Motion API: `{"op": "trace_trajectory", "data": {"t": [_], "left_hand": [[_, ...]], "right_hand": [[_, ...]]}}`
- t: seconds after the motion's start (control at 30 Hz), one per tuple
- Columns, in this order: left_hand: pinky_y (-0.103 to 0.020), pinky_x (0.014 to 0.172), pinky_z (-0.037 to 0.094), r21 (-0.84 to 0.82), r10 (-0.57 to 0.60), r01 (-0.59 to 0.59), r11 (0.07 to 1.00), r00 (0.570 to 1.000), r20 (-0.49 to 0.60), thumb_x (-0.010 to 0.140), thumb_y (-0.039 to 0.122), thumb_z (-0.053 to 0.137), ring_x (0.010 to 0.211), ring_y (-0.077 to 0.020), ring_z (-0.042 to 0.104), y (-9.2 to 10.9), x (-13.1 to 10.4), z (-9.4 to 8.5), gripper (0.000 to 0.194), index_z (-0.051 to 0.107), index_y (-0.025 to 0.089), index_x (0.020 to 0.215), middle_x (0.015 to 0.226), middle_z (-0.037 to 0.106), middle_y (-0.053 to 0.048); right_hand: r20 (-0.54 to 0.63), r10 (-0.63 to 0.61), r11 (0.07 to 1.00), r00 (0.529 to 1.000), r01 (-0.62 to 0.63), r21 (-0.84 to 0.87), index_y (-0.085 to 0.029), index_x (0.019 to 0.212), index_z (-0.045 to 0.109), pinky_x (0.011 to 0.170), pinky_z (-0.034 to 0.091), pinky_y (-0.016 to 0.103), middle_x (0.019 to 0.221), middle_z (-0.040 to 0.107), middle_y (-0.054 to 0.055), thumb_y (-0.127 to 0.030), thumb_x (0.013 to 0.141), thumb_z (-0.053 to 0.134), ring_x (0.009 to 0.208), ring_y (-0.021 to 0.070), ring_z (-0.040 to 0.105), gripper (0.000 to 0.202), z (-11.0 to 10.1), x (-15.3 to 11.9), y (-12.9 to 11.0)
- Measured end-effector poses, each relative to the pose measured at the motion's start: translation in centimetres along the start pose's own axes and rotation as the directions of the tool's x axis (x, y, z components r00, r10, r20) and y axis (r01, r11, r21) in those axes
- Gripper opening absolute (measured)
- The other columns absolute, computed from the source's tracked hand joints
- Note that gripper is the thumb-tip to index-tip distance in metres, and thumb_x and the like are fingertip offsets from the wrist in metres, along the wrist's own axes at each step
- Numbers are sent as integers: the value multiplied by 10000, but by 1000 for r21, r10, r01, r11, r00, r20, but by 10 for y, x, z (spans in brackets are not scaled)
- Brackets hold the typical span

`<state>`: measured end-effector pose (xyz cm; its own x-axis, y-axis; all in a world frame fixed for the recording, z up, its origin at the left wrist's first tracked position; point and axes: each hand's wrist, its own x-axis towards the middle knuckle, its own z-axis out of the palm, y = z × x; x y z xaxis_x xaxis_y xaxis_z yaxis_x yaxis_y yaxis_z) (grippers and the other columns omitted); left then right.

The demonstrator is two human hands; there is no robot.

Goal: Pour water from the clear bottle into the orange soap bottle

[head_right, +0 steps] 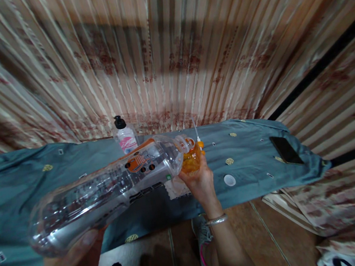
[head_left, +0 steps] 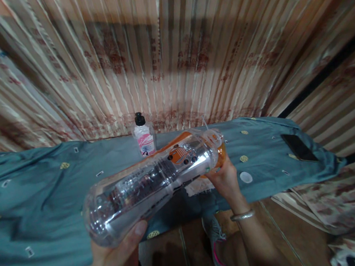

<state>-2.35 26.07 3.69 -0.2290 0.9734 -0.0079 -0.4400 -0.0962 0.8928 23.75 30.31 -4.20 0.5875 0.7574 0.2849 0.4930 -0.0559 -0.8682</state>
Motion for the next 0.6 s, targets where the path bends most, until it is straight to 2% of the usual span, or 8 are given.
{"op": "trace_trajectory", "data": {"t": [0.23,0.4,0.6], "left_hand": [[-436,994,702,-2,-28,28,1000,999,-31,537,359,1110,1041,-336,853,2,-2,3,770,832,276,1251,1070,885,-66],[-434,951,714,2,-26,26,1000,999,-28,560,345,1103,1043,-340,850,0,-2,0,768,817,269,1270,1074,880,-69],[-435,1026,692,5,12,-12,1000,1000,0,576,337,1093,1169,-360,824,-1,1,0,730,820,299,1252,1171,871,-59]], "right_hand": [[4,35,999,999,-35,-2,-214,1291,694,796,685,439,1029,886,99,-612,624,906,934,361,856,804,-1,1,-4],[3,54,998,999,-54,13,-193,1312,693,803,700,442,1049,888,127,-607,614,901,935,370,862,837,-1,1,-5],[-11,11,1000,1000,-11,-6,-228,1284,691,775,699,423,1026,890,95,-577,645,900,904,350,865,758,0,0,-1]]}}
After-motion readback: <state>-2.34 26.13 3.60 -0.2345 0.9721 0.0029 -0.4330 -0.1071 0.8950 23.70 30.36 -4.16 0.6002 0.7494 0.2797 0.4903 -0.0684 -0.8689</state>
